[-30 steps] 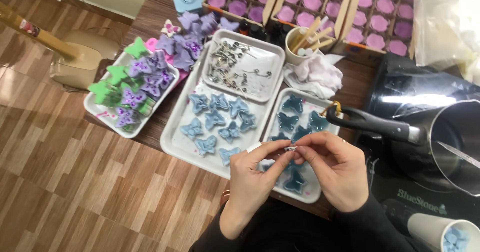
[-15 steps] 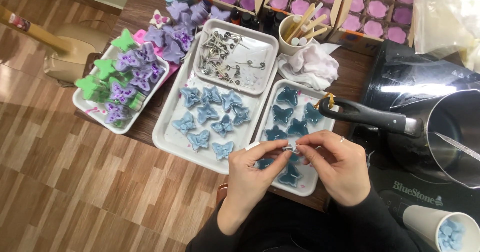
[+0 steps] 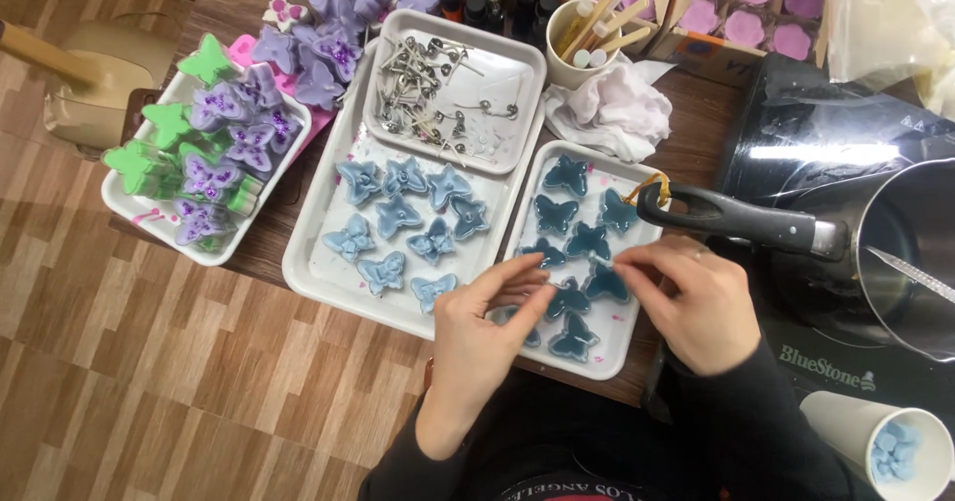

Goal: The person attaches metal wick pins to butterfly-shaped blue wax candle pieces on trays, then dips each piece into a pot of melted wax on an induction cooker to coat it, using tweezers to handle the pieces and placing coated pieces back on the trays.

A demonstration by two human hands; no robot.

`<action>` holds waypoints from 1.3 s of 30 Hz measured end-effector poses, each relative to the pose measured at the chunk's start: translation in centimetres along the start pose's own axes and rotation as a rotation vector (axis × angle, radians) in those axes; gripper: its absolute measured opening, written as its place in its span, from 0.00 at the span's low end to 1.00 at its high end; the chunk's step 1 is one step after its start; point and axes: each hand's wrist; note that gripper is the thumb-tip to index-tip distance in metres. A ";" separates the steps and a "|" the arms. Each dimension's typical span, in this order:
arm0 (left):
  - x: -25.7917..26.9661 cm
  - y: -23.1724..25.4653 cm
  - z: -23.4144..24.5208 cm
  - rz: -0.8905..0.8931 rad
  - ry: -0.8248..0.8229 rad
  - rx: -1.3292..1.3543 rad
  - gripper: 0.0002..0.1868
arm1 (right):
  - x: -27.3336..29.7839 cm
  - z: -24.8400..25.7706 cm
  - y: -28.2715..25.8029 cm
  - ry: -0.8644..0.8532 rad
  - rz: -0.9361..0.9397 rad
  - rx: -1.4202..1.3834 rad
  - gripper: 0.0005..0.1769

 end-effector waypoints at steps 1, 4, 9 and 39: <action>0.0 -0.2 0.1 0.003 -0.002 0.003 0.19 | -0.1 -0.4 0.3 -0.002 -0.003 0.002 0.10; 0.0 -0.5 0.5 -0.025 0.049 0.078 0.18 | -0.5 -1.4 1.1 0.090 0.074 0.128 0.08; 0.0 -0.1 1.4 0.022 0.064 0.106 0.18 | -1.5 -2.7 2.7 0.091 0.117 0.444 0.09; -0.3 -0.7 2.5 0.024 0.091 0.118 0.16 | -2.7 -3.7 3.9 -0.045 0.165 0.547 0.08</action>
Point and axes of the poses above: each hand's wrist, its own x-axis away from the middle knuckle, its own z-axis out of the back of the hand, y = z × x, and after that the axes turned 14 degrees about -x, right-handed
